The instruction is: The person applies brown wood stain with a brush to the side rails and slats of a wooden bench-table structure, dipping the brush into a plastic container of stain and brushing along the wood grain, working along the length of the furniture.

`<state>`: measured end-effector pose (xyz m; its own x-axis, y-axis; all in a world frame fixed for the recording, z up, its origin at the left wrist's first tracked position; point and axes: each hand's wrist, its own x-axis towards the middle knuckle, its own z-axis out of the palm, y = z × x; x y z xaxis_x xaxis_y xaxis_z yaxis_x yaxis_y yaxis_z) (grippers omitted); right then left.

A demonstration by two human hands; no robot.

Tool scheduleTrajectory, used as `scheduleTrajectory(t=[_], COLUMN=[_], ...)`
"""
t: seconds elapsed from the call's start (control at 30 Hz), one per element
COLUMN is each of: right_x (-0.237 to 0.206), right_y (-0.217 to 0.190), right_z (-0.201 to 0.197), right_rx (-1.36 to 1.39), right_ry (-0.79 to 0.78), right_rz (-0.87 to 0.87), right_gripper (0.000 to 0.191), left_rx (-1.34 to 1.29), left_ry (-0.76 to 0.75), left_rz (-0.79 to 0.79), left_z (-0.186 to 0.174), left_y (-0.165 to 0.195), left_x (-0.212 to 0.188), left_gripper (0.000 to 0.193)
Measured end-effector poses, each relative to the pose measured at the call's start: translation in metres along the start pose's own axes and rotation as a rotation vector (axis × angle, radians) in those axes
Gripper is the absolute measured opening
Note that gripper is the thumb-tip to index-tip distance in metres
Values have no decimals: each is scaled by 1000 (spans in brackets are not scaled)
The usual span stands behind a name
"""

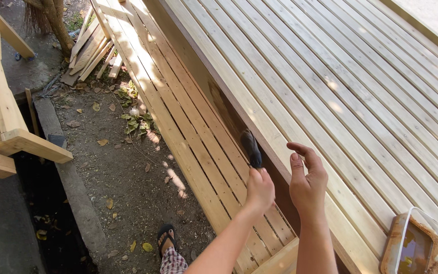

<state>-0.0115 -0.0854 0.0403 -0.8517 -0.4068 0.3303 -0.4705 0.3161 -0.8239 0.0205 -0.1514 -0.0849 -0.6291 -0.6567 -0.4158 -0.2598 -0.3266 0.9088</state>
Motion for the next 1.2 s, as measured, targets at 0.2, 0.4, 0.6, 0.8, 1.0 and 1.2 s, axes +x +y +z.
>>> scheduleTrajectory(t=[0.2, 0.4, 0.6, 0.8, 1.0, 1.2], right_x=[3, 8, 13, -3, -4, -6], right_y=[-2, 0, 8, 9, 9, 9], right_z=[0, 14, 16, 13, 18, 10], right_rx=[46, 35, 17, 20, 15, -61], right_ry=[-44, -91, -97, -129, -122, -94], right_rz=[-10, -31, -26, -32, 4, 5], right_gripper=[21, 20, 19, 18, 18, 17], left_rx=[-179, -43, -86, -116, -107, -141], left_ry=[9, -34, -66, -41, -79, 8], left_rz=[-185, -135, -171, -79, -274, -159], left_z=[-61, -19, -6, -45, -2, -29], left_y=[79, -11, -24, 8, -46, -8], left_x=[113, 17, 21, 94, 13, 85], left_gripper=[33, 38, 33, 41, 28, 36])
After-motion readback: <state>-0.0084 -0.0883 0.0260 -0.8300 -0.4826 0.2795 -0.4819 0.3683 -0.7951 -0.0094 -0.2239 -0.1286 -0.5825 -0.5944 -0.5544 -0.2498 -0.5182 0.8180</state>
